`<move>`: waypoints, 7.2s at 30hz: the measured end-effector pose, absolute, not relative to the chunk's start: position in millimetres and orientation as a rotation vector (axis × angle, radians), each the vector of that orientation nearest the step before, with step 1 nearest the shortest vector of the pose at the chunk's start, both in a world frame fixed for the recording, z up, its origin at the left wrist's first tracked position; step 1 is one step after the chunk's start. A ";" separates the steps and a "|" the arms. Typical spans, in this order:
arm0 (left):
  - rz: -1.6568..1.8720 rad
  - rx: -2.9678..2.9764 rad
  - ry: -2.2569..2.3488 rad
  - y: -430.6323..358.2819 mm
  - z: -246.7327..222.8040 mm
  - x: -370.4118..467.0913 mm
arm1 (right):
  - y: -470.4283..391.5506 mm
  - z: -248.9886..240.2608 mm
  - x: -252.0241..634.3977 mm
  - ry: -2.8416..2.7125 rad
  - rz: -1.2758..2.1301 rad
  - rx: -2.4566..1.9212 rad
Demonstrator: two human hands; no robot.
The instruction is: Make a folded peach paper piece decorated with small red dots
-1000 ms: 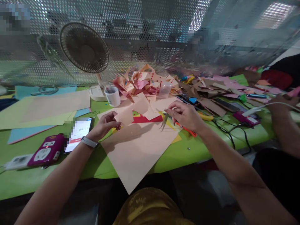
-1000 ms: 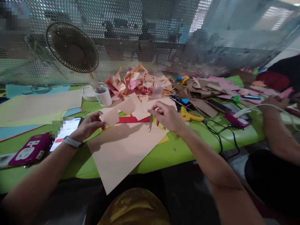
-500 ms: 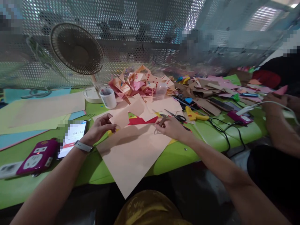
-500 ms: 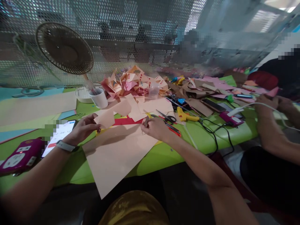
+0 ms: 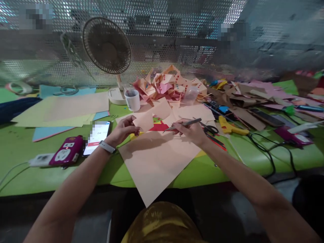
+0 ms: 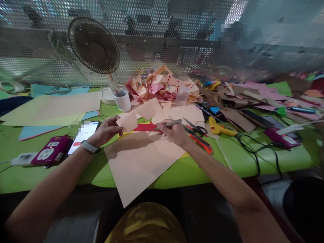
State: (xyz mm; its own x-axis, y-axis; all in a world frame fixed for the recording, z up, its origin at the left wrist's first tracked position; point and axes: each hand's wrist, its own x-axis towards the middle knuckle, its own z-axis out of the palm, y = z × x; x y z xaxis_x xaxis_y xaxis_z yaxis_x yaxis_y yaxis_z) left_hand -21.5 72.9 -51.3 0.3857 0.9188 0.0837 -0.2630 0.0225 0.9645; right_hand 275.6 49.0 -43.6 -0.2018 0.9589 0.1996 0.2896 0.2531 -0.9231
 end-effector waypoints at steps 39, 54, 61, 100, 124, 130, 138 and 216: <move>1.028 1.175 0.736 73.6 -52.6 -18.7 | 76.9 -88.1 270.5 -1.807 0.611 -1.282; 1.025 1.195 0.750 72.6 -51.1 -17.5 | 75.9 -78.3 270.2 -1.485 0.989 -1.230; 0.991 1.220 0.825 70.8 -55.4 -11.5 | 49.0 -48.6 257.9 -1.458 1.224 -1.049; 0.641 1.320 0.696 40.2 -54.3 14.3 | 12.5 -38.8 235.9 -1.392 1.112 -0.942; 0.627 1.386 0.746 37.8 -47.1 11.3 | 13.3 -44.5 238.0 -1.366 1.196 -0.967; 0.629 1.409 0.759 36.2 -47.5 12.1 | 13.1 -44.9 238.1 -1.365 1.195 -0.962; 0.616 1.456 0.746 36.4 -46.0 13.4 | 12.2 -43.1 237.6 -1.375 1.191 -0.986; 0.582 1.402 0.716 36.6 -47.0 11.0 | 9.9 -39.0 240.4 -1.433 1.156 -0.919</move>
